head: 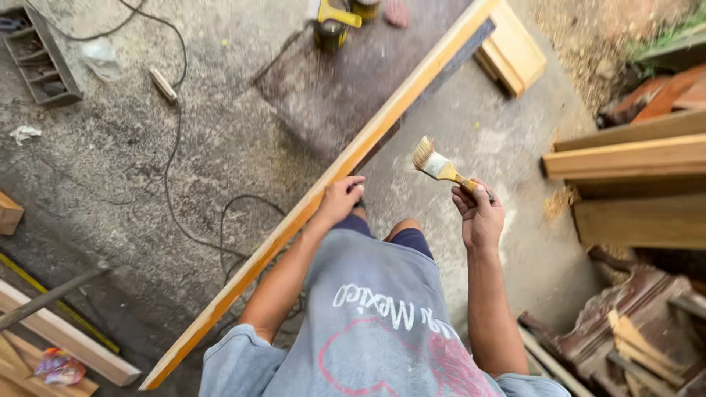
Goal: The person applies a brown finish to a long wooden plank using a paintbrush. They repeatedly dip the brush into a can of finish and spread it along the plank's surface, flipping the plank to coat both sides.
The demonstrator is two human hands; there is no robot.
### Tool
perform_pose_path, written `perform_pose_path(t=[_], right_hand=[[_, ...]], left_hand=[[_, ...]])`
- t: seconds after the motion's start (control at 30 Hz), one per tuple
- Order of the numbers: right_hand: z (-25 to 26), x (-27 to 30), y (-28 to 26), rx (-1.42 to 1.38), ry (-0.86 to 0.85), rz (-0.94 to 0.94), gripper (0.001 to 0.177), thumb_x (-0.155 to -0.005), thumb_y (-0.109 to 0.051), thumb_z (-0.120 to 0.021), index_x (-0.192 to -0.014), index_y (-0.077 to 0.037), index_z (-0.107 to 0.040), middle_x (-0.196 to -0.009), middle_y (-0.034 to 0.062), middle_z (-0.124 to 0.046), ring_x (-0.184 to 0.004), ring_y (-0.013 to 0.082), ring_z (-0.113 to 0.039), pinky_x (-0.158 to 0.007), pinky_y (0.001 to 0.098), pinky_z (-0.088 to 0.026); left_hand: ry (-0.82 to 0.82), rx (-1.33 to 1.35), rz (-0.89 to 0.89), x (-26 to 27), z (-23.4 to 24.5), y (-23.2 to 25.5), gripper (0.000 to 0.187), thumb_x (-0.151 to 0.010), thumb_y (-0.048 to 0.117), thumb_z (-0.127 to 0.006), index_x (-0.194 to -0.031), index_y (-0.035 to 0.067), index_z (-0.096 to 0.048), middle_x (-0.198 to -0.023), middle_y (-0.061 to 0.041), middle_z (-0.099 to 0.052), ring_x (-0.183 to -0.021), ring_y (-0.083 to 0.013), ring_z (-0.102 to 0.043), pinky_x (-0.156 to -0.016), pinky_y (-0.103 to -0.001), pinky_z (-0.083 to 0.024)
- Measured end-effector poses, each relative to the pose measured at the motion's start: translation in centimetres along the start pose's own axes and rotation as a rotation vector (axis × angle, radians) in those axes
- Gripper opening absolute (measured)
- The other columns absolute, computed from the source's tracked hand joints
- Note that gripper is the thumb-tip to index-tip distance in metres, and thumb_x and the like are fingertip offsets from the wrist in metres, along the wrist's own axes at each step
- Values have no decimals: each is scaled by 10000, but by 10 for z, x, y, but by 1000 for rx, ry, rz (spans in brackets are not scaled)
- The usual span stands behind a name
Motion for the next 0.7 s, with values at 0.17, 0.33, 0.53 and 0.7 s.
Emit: perform_pose_path(t=[0.17,0.33,0.53,0.7], right_hand=[[-48,-134,-21,-44,-138,-67,287,-1050,-173,-563,-1248,29,-614,-1125,176,-725,-965,270,-746,-850,387,-628],[-145,-328,-2,62,-342,-136,268,-1061,-163,-633,-1269,3,-606,-989,99,-679,-862,200,-691,-798,343,-595],[-218,-482,49,323,-557,-164,254,-1056,-155,-652,-1227,32,-649,-981,65,-684,-826,149,-651,-744,290,-558],[-258,-523,52,820,-677,25,271,-1076,-145,-735,-1224,73,-670,-1029,72,-714,-907,154,-631,-837,295,-564]], left_hand=[[217,-137,-134,-83,-10,72,284,-956,222,-677,-1164,46,-755,-949,-172,-768,-887,-260,-750,-795,-360,-571],[443,80,74,-189,-15,58,263,-982,216,-643,-1155,48,-748,-880,-125,-779,-816,-183,-765,-756,-326,-583],[617,584,321,-275,-52,7,308,-1018,192,-630,-1265,19,-692,-789,-34,-683,-628,-76,-596,-574,-248,-503],[697,948,170,-368,-56,15,256,-1028,225,-637,-1195,31,-631,-732,7,-589,-545,-61,-511,-463,-233,-410]])
Point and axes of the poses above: each hand's wrist, its own x-axis away from the middle knuckle, its own z-axis out of the back of the hand, y = z × x, the point moved 1 cm from there along -x, towards the middle knuckle
